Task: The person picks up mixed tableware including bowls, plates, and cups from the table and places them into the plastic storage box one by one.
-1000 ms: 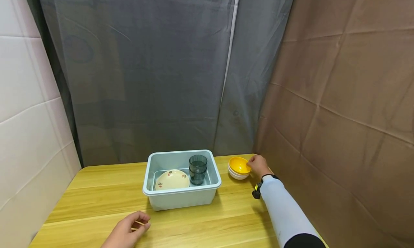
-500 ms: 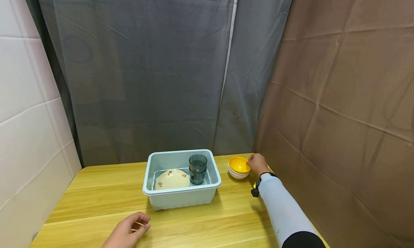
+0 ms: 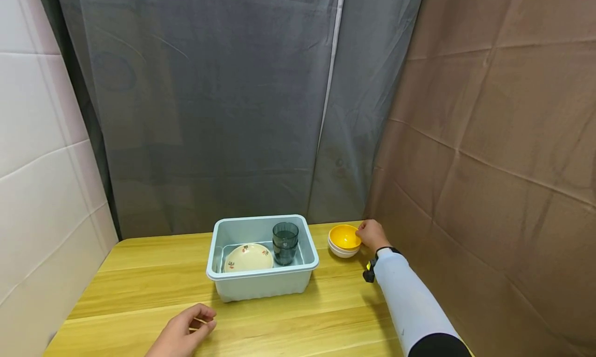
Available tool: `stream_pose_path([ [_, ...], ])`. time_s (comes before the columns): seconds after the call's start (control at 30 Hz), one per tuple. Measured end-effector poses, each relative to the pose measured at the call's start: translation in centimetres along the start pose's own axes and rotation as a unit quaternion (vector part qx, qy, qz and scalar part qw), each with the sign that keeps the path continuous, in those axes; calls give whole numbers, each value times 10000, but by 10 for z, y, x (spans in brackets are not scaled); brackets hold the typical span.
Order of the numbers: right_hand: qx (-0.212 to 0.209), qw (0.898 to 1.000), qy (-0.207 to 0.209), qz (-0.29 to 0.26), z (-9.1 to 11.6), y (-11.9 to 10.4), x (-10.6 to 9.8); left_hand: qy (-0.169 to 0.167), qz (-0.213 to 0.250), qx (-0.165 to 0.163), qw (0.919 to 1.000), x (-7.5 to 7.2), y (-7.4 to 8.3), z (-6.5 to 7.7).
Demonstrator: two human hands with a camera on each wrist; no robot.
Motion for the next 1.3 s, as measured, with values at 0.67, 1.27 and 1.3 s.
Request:
stream_pose_path([
  [0.67,278,9931,-288,-1100,-4,6,-8,37,-154,170,9997,-4,5,-1],
  [1.27,283,9806,-518,-1868,36,-17,-45,12,-190,141,9997,-4,5,0],
  [1.3,320,9801,-532,-1884,39,-18,-46,13,-197,154,9997,-4,5,0],
])
Point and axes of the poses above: each hand's wrist, its own z-axis away from the middle knuckle, its own x-axis out of the palm, y = z × x, the point moved 4 cm from there along -z, towards the middle knuckle, and after that the axes turned 13 degrees about y, right-handed, at the moved point
